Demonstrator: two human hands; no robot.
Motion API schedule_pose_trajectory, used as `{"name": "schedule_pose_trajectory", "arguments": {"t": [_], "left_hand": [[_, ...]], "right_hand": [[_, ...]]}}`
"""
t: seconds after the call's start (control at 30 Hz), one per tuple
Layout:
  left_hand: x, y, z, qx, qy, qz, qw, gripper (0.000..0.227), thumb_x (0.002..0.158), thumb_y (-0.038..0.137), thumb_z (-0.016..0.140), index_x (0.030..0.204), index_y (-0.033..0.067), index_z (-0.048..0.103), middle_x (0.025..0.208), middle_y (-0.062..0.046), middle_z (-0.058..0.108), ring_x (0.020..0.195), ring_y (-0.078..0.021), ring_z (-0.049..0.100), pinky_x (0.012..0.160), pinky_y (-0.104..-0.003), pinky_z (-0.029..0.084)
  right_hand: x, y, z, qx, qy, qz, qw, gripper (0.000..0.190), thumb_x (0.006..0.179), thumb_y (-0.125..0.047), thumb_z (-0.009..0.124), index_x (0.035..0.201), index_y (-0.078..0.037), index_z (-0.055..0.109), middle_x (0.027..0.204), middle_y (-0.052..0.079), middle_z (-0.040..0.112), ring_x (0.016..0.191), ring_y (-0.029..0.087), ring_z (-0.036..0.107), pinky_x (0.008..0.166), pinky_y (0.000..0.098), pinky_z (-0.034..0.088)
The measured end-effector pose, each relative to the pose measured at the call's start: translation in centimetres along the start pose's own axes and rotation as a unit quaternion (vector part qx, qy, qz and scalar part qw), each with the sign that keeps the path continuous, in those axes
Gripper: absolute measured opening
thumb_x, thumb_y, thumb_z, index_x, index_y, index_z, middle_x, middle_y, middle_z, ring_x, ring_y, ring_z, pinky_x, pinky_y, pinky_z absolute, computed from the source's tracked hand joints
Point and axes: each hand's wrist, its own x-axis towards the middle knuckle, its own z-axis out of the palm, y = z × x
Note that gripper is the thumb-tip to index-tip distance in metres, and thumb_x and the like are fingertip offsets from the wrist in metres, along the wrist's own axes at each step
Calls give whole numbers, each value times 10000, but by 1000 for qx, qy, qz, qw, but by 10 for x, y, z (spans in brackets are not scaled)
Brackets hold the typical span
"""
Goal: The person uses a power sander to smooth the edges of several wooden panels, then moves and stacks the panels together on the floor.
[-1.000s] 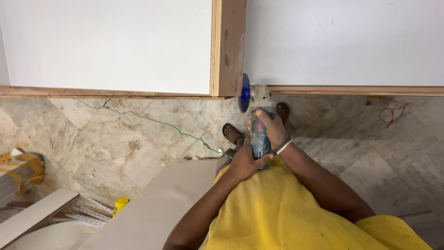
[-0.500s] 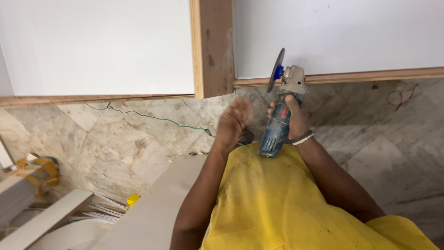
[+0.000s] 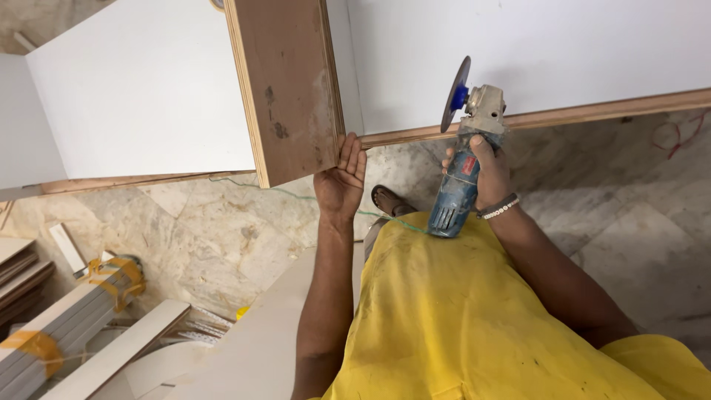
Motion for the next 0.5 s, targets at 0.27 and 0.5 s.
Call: {"name": "schedule_pose_trajectory", "arguments": {"t": [0.27,0.5], "left_hand": [[-22,10,-14,284,171,60,942,452,1057,411,478,1127,9,672,1083,-175,738,921,-219,727,849,-357,607],[-66,125,-16,653,184,242,694,388,1065,299,611,903,-29,741,737,-140,683,670,-214,620,620,-356,506]], "right_hand": [[30,-10,5,-1,-65,19,998,447,956,-380,745,1157,-7,602,966,130,709,805,223,725,698,375,631],[29,17,49,-107,-178,-45,977,342,955,-244,713,1194,-23,610,993,105,715,854,187,725,771,356,630]]}}
